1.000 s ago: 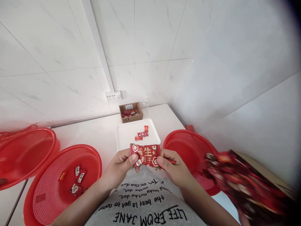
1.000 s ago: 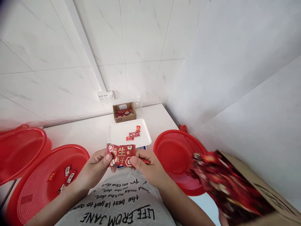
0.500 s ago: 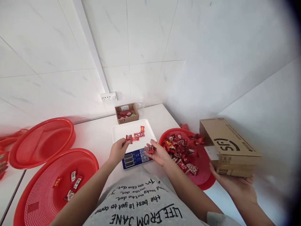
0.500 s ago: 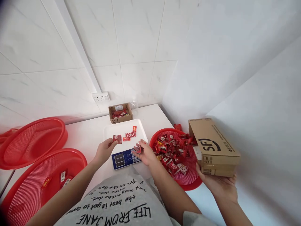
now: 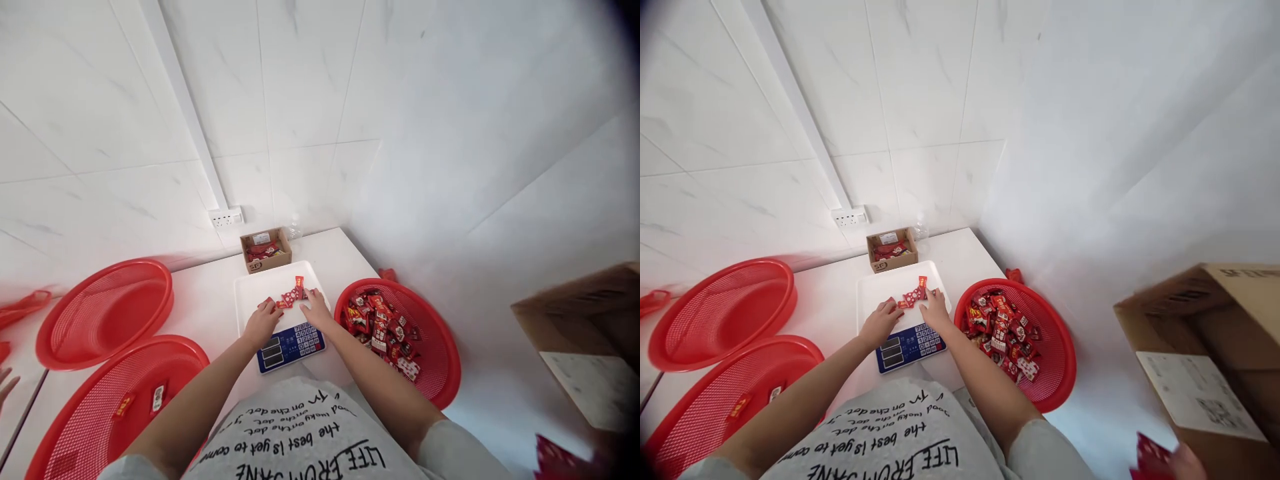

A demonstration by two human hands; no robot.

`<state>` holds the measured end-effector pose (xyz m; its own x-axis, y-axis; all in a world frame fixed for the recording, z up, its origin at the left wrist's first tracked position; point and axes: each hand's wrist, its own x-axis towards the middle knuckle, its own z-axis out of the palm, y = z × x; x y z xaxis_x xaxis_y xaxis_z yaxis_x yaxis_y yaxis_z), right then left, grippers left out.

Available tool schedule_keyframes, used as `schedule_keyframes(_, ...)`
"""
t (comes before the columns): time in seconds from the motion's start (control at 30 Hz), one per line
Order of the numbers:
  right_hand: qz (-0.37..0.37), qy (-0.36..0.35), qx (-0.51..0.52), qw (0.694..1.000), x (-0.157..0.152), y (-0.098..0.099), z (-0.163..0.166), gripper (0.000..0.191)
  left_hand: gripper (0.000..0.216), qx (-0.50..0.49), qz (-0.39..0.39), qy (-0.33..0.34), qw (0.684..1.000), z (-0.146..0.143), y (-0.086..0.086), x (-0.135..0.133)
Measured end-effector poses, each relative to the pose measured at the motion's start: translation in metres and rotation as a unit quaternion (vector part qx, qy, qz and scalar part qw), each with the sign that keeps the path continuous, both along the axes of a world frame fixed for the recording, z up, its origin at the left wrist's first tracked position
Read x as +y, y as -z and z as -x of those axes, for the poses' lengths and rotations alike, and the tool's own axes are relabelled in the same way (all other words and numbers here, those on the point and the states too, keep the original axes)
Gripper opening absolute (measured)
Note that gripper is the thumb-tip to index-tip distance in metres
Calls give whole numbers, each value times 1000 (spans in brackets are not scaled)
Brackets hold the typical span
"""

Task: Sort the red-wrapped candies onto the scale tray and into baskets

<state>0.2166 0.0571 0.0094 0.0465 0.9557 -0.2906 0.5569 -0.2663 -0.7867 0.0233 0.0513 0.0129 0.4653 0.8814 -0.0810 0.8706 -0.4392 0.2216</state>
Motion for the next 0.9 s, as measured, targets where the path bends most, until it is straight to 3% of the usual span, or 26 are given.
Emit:
schedule_keyframes(0.23, -33, -102, -36, 994, 8, 17, 21, 59, 28, 3, -1, -12, 1000, 12, 6, 20)
schedule_keyframes(0.37, -48, -103, -56, 992, 14, 19, 21, 63, 27, -12, -2, -24, 1000, 16, 5, 25)
schedule_keyframes(0.5, -46, -89, -73, 992, 32, 20, 16, 67, 38, -31, 2, -22, 999, 13, 9, 27)
schedule_keyframes(0.6, -47, -132, -61, 988, 39, 20, 21, 61, 53, -35, 10, -16, 999, 11, 13, 31)
schedule_keyframes(0.77, -73, -168, -47, 982, 21, 12, 23, 59, 71, -33, 23, -10, 999, 12, 15, 34)
schedule_keyframes(0.9, -91, -119, -89, 985, -18, 8, -12, 59, 70, -24, 13, 13, 1000, 10, 12, 36)
